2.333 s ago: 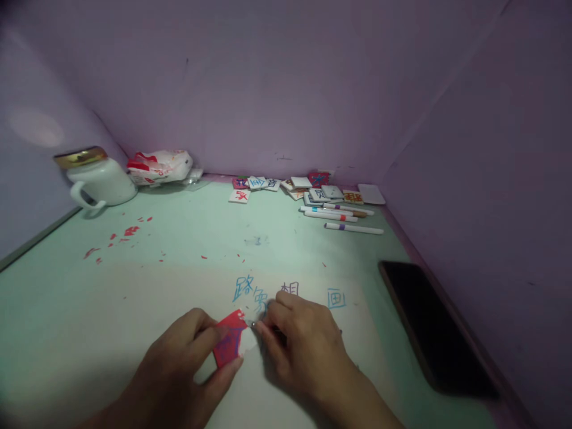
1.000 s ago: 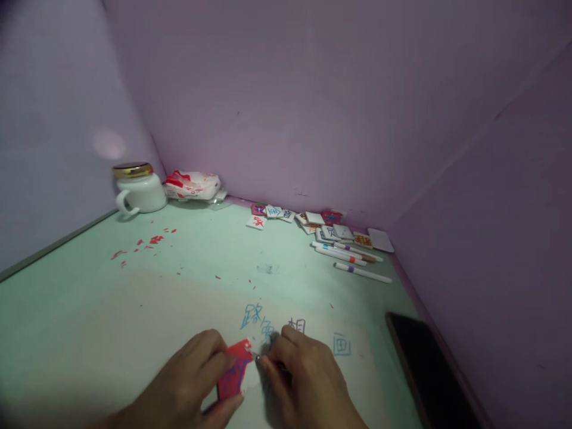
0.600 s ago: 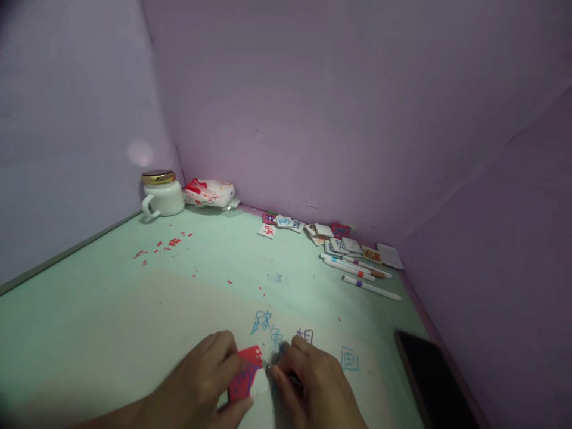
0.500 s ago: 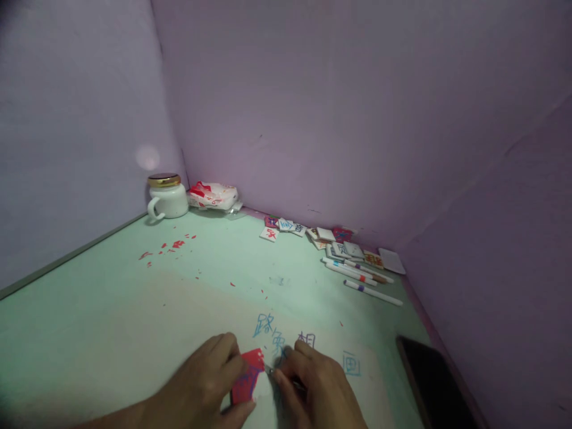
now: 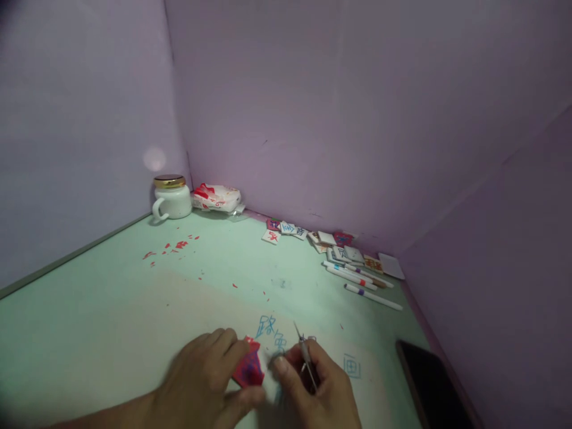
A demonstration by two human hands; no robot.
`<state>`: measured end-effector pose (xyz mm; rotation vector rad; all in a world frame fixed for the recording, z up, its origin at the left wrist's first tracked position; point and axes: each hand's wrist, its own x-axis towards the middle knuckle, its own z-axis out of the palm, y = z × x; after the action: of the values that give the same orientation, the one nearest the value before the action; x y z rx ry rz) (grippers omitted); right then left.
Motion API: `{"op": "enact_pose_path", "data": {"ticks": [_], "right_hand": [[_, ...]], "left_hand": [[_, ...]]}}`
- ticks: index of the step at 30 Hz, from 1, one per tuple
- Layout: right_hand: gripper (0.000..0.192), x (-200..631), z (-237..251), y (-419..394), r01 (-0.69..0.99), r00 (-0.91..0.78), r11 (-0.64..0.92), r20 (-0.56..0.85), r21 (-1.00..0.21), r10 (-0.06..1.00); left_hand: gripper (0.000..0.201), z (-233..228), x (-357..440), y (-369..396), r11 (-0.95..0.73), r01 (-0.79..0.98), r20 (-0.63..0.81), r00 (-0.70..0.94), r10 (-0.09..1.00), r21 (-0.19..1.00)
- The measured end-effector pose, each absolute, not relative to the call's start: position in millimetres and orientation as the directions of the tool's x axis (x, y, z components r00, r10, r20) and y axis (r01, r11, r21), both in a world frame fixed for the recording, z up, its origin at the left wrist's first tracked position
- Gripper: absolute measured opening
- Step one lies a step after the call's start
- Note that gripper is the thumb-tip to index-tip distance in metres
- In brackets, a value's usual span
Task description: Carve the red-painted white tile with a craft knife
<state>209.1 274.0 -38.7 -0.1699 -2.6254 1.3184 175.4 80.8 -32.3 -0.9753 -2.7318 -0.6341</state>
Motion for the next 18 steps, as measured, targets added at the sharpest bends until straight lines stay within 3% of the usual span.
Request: {"op": "enact_pose_path", "data": {"ticks": [2,4,8,11,15,18], "right_hand": [[0.031,210.5,-37.4,271.5,0.046,-0.979,0.567,0.075,-0.823,0.188],[0.027,211.1,-40.2,268.5,0.036,-0.986,0.553,0.061,-0.832,0.156],[0.041,212.7,-53.1,256.6,-0.054,-0.976,0.642,0.175,-0.765,0.127],[0.041,214.3,-64.0,249.8,-0.089,-0.976,0.741,0.207,-0.666,0.068],[0.014,214.2,-74.8,252.9,-0.156,-0.972,0.821,0.234,-0.550,-0.028],[0.016,213.0,-78.0,256.4,-0.229,-0.950,0.852,0.299,-0.472,-0.090]], "left_hand": [[0.012,-28.4,173.3,77.8,0.667,0.642,0.300,-0.766,0.568,0.378],[0.021,-27.4,168.5,74.8,0.659,0.604,0.297,-0.796,0.527,0.449],[0.029,-33.1,156.8,72.6,0.640,0.482,0.263,-0.873,0.411,0.599],[0.030,-37.4,151.9,75.2,0.591,0.511,0.272,-0.851,0.449,0.624],[0.023,-41.2,149.3,81.8,0.568,0.533,0.258,-0.830,0.494,0.628],[0.019,-44.8,147.1,85.7,0.564,0.536,0.255,-0.827,0.501,0.629]]}}
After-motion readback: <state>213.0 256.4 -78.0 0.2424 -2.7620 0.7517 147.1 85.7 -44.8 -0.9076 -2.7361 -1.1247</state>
